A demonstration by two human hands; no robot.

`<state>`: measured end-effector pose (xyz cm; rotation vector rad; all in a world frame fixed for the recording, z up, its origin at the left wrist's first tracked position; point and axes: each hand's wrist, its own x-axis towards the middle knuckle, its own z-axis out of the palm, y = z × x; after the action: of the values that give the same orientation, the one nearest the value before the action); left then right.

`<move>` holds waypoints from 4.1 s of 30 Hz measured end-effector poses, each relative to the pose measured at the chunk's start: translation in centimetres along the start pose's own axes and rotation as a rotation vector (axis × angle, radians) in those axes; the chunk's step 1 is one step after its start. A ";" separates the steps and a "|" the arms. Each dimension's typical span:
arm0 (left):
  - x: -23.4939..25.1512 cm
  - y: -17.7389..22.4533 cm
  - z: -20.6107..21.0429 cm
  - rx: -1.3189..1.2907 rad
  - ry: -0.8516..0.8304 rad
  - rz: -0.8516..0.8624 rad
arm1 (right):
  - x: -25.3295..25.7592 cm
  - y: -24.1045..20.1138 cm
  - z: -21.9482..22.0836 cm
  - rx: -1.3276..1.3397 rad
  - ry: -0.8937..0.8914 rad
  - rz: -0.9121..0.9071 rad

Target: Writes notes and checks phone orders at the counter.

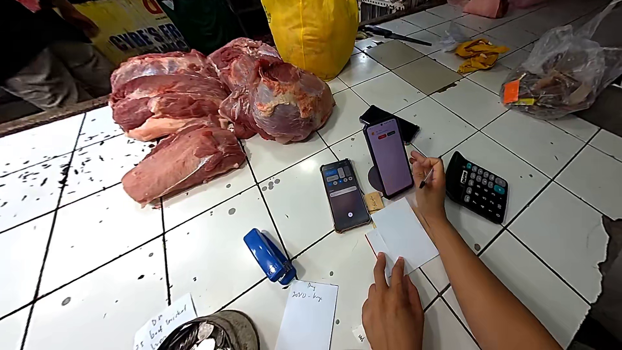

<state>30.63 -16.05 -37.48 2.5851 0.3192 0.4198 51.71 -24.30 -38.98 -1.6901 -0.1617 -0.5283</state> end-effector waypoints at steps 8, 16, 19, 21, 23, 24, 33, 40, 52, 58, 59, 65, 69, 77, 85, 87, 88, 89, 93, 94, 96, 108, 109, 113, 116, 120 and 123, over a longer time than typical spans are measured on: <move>-0.2 -0.4 0.2 -0.002 0.013 0.026 | 1.1 0.2 -0.9 0.015 -0.131 0.196; -0.2 -0.4 0.0 0.022 0.003 0.034 | 1.6 0.0 -0.4 0.014 -0.203 0.159; -0.1 -0.3 0.0 0.029 -0.008 0.027 | 1.8 -0.2 -0.2 0.037 -0.209 0.165; -0.1 -0.3 -0.1 0.026 -0.020 0.025 | 1.9 0.1 0.0 0.083 -0.200 0.163; -0.2 -0.4 -0.2 0.024 -0.029 0.018 | 2.0 0.2 0.1 0.112 -0.203 0.164; -0.1 -0.4 -0.2 0.020 -0.030 0.020 | 2.0 0.2 0.1 0.121 -0.210 0.165; -0.1 -0.4 -0.2 0.001 -0.024 0.010 | 2.1 0.5 0.0 0.174 -0.251 0.171; -0.1 -0.4 -0.3 -0.007 -0.037 0.009 | 2.1 0.8 -0.1 0.153 -0.218 0.166; -0.2 -0.5 -0.4 -0.022 -0.046 0.000 | 2.3 0.1 -0.8 0.274 -0.418 0.249; -0.2 -0.5 -0.3 -0.013 -0.045 0.009 | 2.4 0.7 -1.0 0.233 -0.393 0.215; -0.1 -0.5 -0.3 -0.009 -0.048 0.008 | 2.4 0.8 -1.0 0.229 -0.381 0.211; -0.1 -0.4 -0.5 -0.015 -0.070 0.006 | 2.7 1.1 -0.7 0.255 -0.334 0.252; -0.2 -0.4 -0.6 -0.014 -0.095 -0.002 | 2.4 0.8 -0.9 0.259 -0.329 0.264; -0.2 -0.5 -0.8 -0.016 -0.114 0.002 | 2.1 0.5 -1.0 0.242 -0.334 0.268; -0.1 -0.6 -0.8 -0.055 -0.145 0.001 | 2.2 0.6 -1.0 0.258 -0.329 0.270; -0.1 -0.6 -0.8 -0.064 -0.148 0.001 | 2.3 0.6 -0.9 0.258 -0.329 0.270; -0.1 -0.6 -0.8 -0.064 -0.151 0.001 | 2.3 0.6 -0.9 0.257 -0.326 0.268; -0.1 -0.6 -0.8 -0.069 -0.150 0.002 | 2.3 0.6 -0.9 0.258 -0.322 0.267; -0.2 -0.7 -0.7 -0.086 -0.150 -0.001 | 2.3 0.7 -0.9 0.252 -0.311 0.265; -0.2 -0.7 -0.7 -0.085 -0.149 -0.004 | 2.3 0.7 -0.8 0.252 -0.305 0.265; -0.2 -0.6 -0.7 -0.082 -0.149 -0.005 | 2.3 0.7 -0.8 0.261 -0.301 0.263; -0.2 -0.6 -0.6 -0.106 -0.145 -0.010 | 2.4 0.7 -0.7 0.265 -0.290 0.283; -0.2 -0.6 -0.7 -0.109 -0.147 -0.010 | 2.4 0.8 -0.6 0.264 -0.289 0.282; -0.1 -0.4 -0.8 -0.095 -0.150 -0.011 | 2.5 0.7 -0.6 0.257 -0.284 0.305; -0.1 -0.5 -0.8 -0.092 -0.147 -0.007 | 2.4 0.7 -0.6 0.256 -0.272 0.309; -0.1 -0.5 -0.8 -0.086 -0.147 -0.010 | 2.4 0.7 -0.5 0.260 -0.267 0.307; -0.1 -0.5 -0.8 -0.085 -0.148 -0.013 | 2.4 0.6 -0.4 0.258 -0.266 0.304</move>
<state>30.21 -15.29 -37.05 2.5126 0.2601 0.2309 53.99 -25.30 -38.46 -1.4912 -0.1538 -0.0499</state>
